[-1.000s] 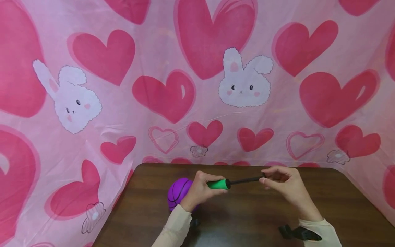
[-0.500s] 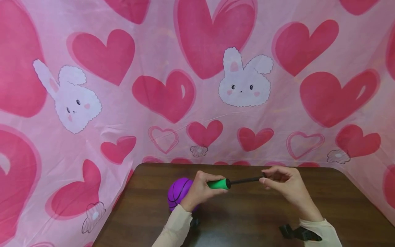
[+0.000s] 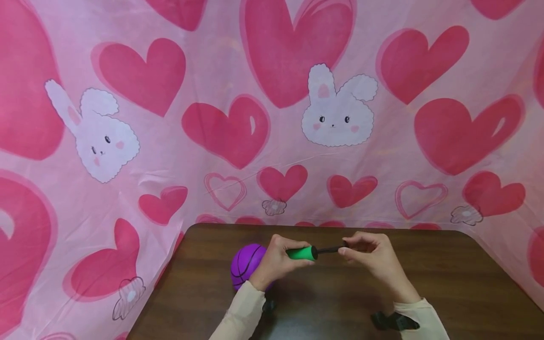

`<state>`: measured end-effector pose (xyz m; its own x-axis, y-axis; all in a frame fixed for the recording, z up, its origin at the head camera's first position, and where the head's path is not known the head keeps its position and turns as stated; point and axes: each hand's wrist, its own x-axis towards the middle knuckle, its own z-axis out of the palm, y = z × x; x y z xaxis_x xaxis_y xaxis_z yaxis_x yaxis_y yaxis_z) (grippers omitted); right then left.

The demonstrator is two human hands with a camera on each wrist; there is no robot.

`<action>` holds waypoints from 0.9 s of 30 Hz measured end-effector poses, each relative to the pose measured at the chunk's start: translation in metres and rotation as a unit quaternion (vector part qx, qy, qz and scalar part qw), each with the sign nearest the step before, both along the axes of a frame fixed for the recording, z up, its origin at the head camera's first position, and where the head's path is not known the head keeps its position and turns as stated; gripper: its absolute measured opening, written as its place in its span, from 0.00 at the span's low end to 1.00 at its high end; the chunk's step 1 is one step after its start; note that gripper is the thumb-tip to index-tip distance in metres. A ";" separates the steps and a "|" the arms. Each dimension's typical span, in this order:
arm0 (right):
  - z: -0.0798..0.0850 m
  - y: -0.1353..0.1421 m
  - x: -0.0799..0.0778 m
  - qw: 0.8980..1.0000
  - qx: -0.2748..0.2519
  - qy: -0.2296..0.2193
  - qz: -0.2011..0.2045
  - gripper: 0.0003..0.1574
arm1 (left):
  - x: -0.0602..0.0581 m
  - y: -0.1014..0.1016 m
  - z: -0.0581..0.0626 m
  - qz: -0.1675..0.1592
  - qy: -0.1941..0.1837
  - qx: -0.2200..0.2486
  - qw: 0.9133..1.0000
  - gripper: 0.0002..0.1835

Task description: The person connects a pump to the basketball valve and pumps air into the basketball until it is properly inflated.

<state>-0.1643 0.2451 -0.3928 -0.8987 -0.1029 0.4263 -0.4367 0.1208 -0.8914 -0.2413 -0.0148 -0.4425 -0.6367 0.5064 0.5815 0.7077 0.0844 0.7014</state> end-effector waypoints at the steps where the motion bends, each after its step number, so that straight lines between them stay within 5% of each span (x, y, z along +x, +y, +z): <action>1: -0.003 -0.003 -0.001 1.000 0.001 0.001 0.001 0.14 | 0.000 0.000 0.000 -0.001 -0.001 -0.001 1.000 0.19; 5: -0.014 -0.016 -0.005 1.000 0.017 0.000 -0.006 0.09 | 0.002 0.002 0.000 -0.003 -0.006 -0.004 1.000 0.20; 11: -0.024 -0.029 -0.009 0.999 0.038 -0.031 -0.009 0.15 | 0.004 0.006 -0.001 -0.008 0.000 -0.014 1.000 0.19; 27: -0.018 -0.032 -0.005 0.997 0.043 -0.059 -0.012 0.15 | 0.002 0.005 -0.002 -0.010 0.015 -0.005 1.000 0.20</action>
<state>-0.1697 0.2132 -0.4109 -0.9450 -0.1116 0.3074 -0.3248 0.2085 -0.9225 -0.2391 -0.0101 -0.4448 -0.6089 0.5247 0.5949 0.7302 0.0778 0.6788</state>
